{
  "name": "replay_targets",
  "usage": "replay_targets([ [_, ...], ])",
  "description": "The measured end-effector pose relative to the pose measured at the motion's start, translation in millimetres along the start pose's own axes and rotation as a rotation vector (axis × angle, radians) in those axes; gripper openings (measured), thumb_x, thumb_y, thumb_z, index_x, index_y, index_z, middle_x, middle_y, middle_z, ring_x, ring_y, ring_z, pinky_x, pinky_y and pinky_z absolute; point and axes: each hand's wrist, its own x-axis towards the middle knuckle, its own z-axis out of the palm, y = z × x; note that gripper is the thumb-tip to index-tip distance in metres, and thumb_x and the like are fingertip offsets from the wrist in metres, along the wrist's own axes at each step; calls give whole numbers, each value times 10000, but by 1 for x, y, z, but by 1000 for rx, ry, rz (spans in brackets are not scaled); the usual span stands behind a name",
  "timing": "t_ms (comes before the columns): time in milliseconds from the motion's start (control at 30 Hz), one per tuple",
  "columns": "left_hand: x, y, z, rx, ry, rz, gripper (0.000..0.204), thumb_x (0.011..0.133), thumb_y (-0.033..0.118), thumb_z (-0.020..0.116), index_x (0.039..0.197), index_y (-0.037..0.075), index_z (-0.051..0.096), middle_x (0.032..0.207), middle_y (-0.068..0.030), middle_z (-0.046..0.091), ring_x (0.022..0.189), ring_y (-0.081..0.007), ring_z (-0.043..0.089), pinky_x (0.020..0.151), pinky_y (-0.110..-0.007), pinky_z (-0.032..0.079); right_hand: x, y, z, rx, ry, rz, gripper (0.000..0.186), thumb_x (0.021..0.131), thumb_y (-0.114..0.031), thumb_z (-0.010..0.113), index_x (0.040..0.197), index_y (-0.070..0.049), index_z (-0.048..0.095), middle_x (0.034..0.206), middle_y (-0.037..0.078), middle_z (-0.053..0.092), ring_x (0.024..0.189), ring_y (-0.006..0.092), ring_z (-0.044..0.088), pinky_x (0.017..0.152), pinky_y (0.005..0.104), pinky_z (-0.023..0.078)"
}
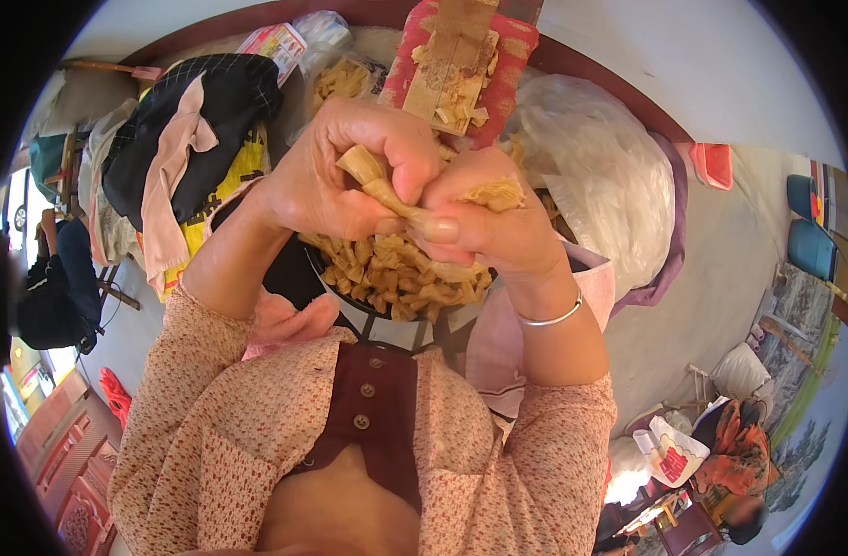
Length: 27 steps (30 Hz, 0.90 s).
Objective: The person sits on the floor and repeatedly tears strips of dough, then uses a wooden press to cut them into small pieces that fall into a bowl. The process continues with the same method throughout the clip.
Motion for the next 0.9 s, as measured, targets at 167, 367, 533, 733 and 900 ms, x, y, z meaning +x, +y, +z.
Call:
replay_targets([
  [167, -1, -9, -7, 44, 165, -345, 152, 691, 4, 716, 801, 24, 613, 759, 23, 618, 643, -43, 563, 572, -199, 433, 0, -26, -40, -405, 267, 225, 296, 917, -269, 576, 741, -31, 571, 630, 3, 519, 529, 59, 419, 474, 217, 313],
  [367, -15, -41, -5, 533, -6, -346, 415, 748, 349, 780, 929, 3, 639, 892, -70, 658, 880, -160, 628, 769, -294, 492, 7, -19, -57, -172, 453, 162, 227, 952, -222, 501, 908, -14, 583, 808, 17, 556, 658, 51, 436, 580, 195, 350],
  [533, -1, -37, 3, 540, 53, -227, 552, 1010, 452, 319, 1129, -6, 603, 983, -108, 673, 1004, -223, 626, 791, -327, 497, 12, 9, -37, -98, 471, 323, 176, 931, -189, 550, 887, -29, 607, 743, 14, 590, 593, 77, 510, 523, 207, 404],
  [733, 4, -31, 16, -98, 375, -278, 462, 1013, 431, 327, 1112, 33, 539, 911, -72, 628, 889, -175, 626, 674, -230, 486, 20, 18, -23, 121, 407, 358, 225, 953, -239, 550, 883, -31, 599, 648, -11, 533, 477, 61, 457, 442, 193, 363],
  [900, 12, -12, -3, -650, 606, -14, 329, 1020, 366, 344, 893, 94, 479, 692, 7, 452, 615, -102, 498, 536, -228, 390, 23, 14, -6, 246, 381, 461, 220, 958, -241, 542, 912, -31, 585, 626, -48, 461, 452, 12, 369, 427, 155, 305],
])
